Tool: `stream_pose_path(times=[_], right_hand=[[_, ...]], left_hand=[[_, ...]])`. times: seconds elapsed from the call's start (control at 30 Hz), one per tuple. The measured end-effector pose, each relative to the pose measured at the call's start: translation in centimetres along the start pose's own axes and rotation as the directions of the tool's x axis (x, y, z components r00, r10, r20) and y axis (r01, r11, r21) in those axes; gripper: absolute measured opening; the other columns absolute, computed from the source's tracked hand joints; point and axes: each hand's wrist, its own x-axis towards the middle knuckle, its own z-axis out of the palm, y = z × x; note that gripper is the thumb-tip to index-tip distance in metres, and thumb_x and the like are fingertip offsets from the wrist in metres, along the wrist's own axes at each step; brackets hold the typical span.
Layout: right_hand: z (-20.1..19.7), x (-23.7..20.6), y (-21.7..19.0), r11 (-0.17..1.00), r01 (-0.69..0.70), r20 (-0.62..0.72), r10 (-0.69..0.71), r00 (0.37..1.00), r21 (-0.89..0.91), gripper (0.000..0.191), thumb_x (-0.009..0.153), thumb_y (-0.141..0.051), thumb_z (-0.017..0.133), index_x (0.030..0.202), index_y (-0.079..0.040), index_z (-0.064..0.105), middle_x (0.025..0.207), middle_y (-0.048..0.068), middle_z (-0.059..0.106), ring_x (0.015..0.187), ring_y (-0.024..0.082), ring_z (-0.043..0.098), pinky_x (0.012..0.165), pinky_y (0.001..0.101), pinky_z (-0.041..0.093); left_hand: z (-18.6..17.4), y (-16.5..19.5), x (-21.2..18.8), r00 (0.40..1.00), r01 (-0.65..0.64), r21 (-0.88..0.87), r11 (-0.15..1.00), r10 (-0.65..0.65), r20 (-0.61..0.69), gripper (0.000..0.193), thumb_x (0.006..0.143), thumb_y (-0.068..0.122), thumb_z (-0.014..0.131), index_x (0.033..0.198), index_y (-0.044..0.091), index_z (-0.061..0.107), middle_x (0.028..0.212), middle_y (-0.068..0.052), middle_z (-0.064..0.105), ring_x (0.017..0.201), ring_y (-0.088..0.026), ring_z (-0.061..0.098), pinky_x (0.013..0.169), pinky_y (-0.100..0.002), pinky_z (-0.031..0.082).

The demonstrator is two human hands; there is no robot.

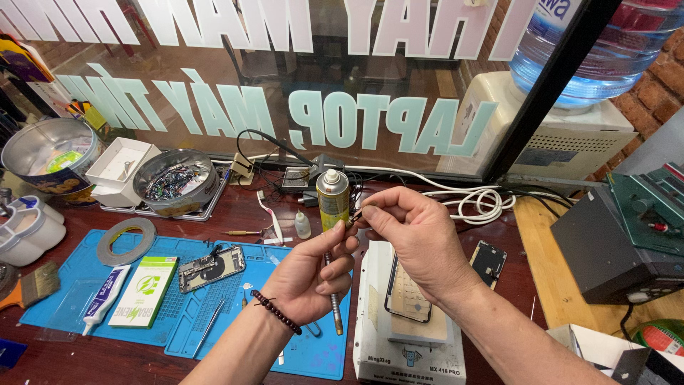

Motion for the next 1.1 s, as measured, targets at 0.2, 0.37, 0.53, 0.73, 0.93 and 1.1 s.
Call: stream_pose_path(times=[0.2,0.37,0.53,0.73,0.93,1.1], right_hand=[[-0.6,0.3,0.0,0.998,-0.059,-0.069,0.059,0.996,-0.003,0.016,0.094,-0.009,0.065,0.104,0.003,0.069,0.090,0.008,0.075,0.081,0.013,0.072,0.068,0.0261,0.057],[-1.2,0.4,-0.2,0.980,-0.200,-0.045,0.199,0.979,-0.023,0.030,0.093,-0.005,0.066,0.123,-0.006,0.067,0.089,0.008,0.072,0.073,0.016,0.068,0.057,0.0287,0.053],[-0.3,-0.1,-0.2,0.960,-0.118,-0.057,0.107,0.993,-0.253,0.025,0.090,-0.012,0.066,0.109,-0.001,0.078,0.079,0.007,0.073,0.067,0.010,0.069,0.056,0.0249,0.058],[0.0,-0.4,-0.4,0.897,-0.103,-0.095,0.069,0.993,-0.429,0.022,0.088,-0.019,0.072,0.098,-0.002,0.081,0.076,0.005,0.077,0.061,0.008,0.067,0.057,0.0238,0.057],[-0.2,-0.1,0.0,0.930,-0.068,-0.078,0.043,0.996,-0.362,0.019,0.089,-0.018,0.072,0.098,-0.002,0.077,0.074,0.001,0.073,0.062,0.006,0.066,0.056,0.0236,0.057],[-0.4,-0.1,0.1,0.927,-0.080,-0.098,0.047,0.994,-0.367,0.018,0.090,-0.018,0.071,0.097,-0.002,0.077,0.072,0.001,0.071,0.061,0.007,0.064,0.055,0.0241,0.055]], left_hand=[[0.8,0.0,0.0,0.991,-0.075,0.124,0.989,0.088,-0.103,0.015,0.097,0.020,0.065,0.106,0.008,0.065,0.087,-0.002,0.069,0.050,-0.003,0.044,0.039,-0.018,0.030],[1.6,0.0,0.1,0.977,-0.134,0.308,0.942,0.178,-0.121,0.016,0.094,0.015,0.065,0.107,0.007,0.068,0.090,0.001,0.072,0.050,-0.002,0.046,0.039,-0.019,0.031],[1.5,-0.1,0.6,0.965,-0.154,0.318,0.936,0.211,-0.154,0.018,0.096,0.018,0.065,0.108,0.005,0.069,0.089,0.000,0.072,0.052,-0.003,0.048,0.041,-0.020,0.031],[1.4,-0.2,0.5,0.972,-0.171,0.356,0.919,0.215,-0.090,0.018,0.098,0.019,0.066,0.105,0.004,0.072,0.086,0.002,0.070,0.051,-0.003,0.047,0.041,-0.021,0.030],[2.1,-0.1,0.6,0.949,-0.176,0.435,0.883,0.270,-0.163,0.014,0.094,0.019,0.067,0.099,0.006,0.069,0.083,0.001,0.069,0.049,-0.004,0.045,0.041,-0.023,0.030],[2.3,0.1,0.5,0.953,-0.157,0.433,0.888,0.252,-0.170,0.013,0.096,0.018,0.067,0.097,0.005,0.067,0.075,0.000,0.064,0.050,-0.005,0.047,0.042,-0.023,0.030]])
